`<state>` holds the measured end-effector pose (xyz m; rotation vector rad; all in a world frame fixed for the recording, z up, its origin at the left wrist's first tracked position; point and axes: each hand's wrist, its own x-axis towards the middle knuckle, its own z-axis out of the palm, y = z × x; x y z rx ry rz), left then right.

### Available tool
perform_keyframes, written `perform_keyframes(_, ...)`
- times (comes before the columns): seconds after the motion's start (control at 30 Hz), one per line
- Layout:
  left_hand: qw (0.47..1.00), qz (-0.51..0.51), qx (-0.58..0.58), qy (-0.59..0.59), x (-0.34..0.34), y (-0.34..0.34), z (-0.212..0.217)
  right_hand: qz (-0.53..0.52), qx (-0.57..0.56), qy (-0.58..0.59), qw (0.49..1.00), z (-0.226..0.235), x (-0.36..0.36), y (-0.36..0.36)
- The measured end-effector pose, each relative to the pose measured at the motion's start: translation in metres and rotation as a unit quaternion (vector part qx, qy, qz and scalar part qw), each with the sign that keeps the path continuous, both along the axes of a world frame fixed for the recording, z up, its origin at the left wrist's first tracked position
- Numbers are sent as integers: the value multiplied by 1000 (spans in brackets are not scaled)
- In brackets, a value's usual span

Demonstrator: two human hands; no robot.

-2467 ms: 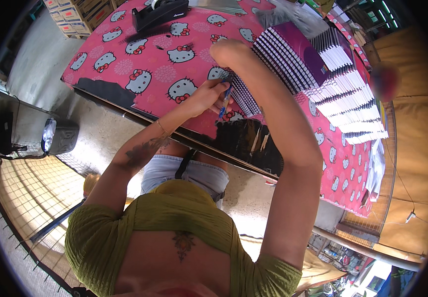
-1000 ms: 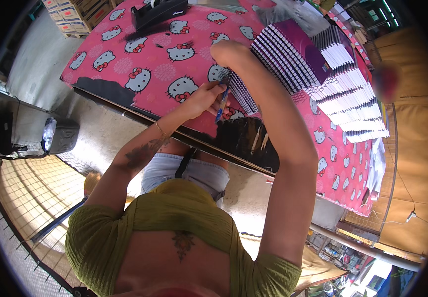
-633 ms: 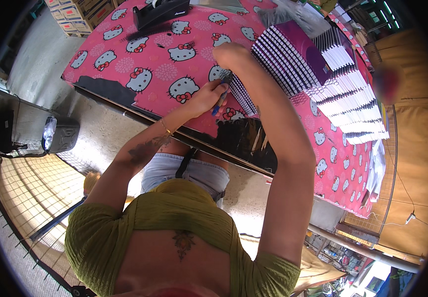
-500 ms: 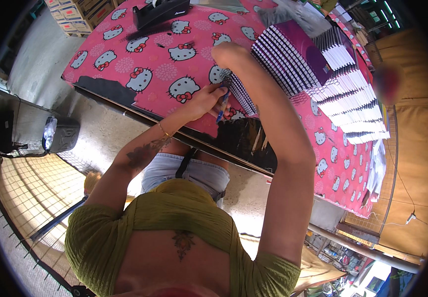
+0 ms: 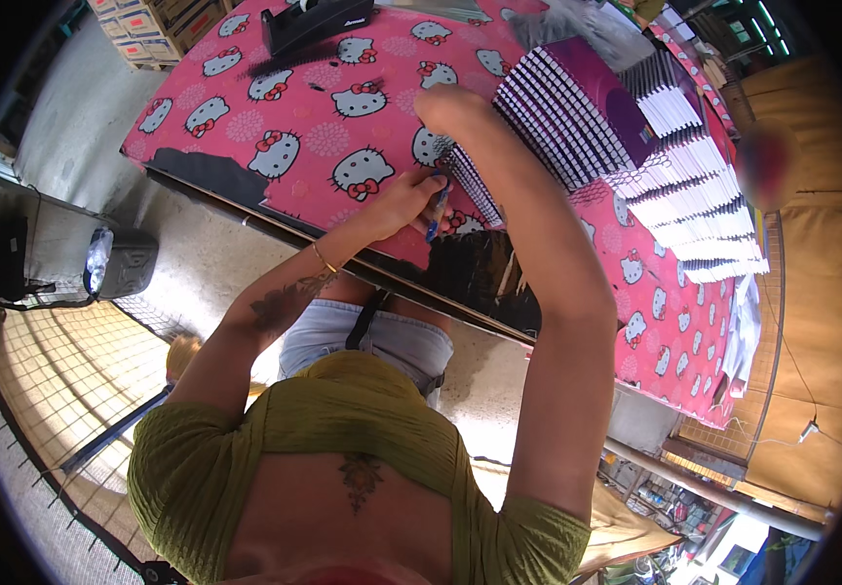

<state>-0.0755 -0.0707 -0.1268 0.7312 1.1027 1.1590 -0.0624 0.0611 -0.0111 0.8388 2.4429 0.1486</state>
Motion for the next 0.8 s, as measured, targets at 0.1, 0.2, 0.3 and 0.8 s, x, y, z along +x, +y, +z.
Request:
perform_keyframes(0.1, 1000, 13, -3, -21, -2, 6, 0, 6, -11, -17, 1000, -3, -1, 1)
perform_keyframes(0.2, 1000, 25, -2, -3, -4, 10, 0, 15, -16, -55, 998, -2, -4, 0)
perform_keyframes(0.3, 997, 18, 26, 67, -2, 13, 1, 31, -5, -47, 998, -3, -2, 0)
perform_keyframes(0.8, 999, 7, 6, 33, -7, 10, 4, 12, -31, -50, 998, -14, -2, -1)
